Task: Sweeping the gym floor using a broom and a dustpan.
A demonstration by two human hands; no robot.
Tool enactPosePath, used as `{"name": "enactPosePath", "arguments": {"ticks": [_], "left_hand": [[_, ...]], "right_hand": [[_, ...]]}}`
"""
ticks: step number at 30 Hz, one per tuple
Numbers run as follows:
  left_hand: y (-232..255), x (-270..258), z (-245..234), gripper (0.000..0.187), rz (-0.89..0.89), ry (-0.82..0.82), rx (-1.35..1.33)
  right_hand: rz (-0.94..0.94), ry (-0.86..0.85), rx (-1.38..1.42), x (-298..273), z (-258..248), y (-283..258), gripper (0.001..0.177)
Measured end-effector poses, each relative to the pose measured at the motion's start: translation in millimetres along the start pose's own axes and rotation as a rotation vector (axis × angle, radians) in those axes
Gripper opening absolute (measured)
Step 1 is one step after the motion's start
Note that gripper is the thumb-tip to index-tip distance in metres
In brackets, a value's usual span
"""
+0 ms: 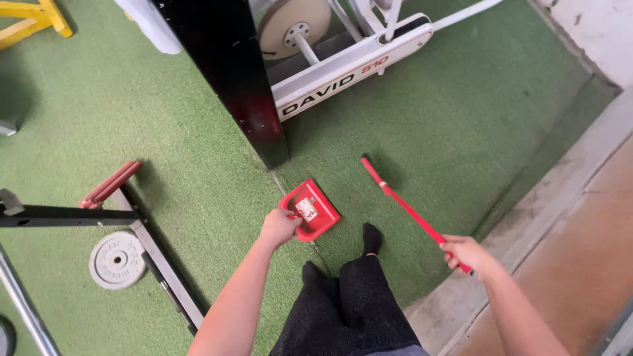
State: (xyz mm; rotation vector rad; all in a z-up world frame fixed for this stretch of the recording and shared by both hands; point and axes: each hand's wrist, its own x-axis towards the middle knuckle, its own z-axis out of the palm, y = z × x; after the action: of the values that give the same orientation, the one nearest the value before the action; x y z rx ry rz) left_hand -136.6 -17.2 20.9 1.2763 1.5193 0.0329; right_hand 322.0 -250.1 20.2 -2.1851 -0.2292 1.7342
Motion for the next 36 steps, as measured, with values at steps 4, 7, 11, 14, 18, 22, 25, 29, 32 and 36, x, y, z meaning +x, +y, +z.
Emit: {"name": "enactPosePath", "arguments": {"ticks": [4,7,11,14,18,22,25,29,32,36], "left_hand": [[1.9,16.5,30.3,0.026,0.156,-0.016,0.230],[10.9,18.9,55.9,0.026,0.086,-0.052,0.138],[6.0,32.0,84.7,0.028,0.154,0.029,0.284],[20.8,30.7,87.6,0.028,0.154,0.029,0.299],[40.9,21.4,81.4,0.030,0.039,-0.039,0.264],[24.4,34.1,86.7,0.031,0.082,-0.002,0.342],[18.8,45.3,88.8,0.029,0.038,0.017,0.246],[-4.3,58.5,100.4,0.031,0.210,0.123,0.434],[17.3,41.4,97.7,0.035,0.121,0.089,0.358],[32.6,33.2,97.6,0.040,0.026,0.042,0.244]], "right_hand": [[-0.046,-0.005,0.297,63.1,13.3,30.6,0.021],[-0.111,0.049,0.297,87.9,66.5,53.3,0.012],[-0.151,0.032,-0.130,40.9,160.4,67.9,0.023],[-0.131,-0.059,-0.278,-27.7,168.1,48.3,0.037],[0.000,-0.177,-0.004,-61.3,110.9,49.1,0.049],[0.087,-0.257,0.101,-60.4,19.0,48.1,0.057],[0.088,-0.185,0.049,-38.9,-26.2,28.9,0.058],[0.011,-0.085,0.283,45.0,-42.4,28.7,0.038],[-0.047,-0.048,0.378,87.8,-11.5,23.1,0.015],[-0.128,-0.066,0.019,92.4,80.9,32.9,0.014]]}}
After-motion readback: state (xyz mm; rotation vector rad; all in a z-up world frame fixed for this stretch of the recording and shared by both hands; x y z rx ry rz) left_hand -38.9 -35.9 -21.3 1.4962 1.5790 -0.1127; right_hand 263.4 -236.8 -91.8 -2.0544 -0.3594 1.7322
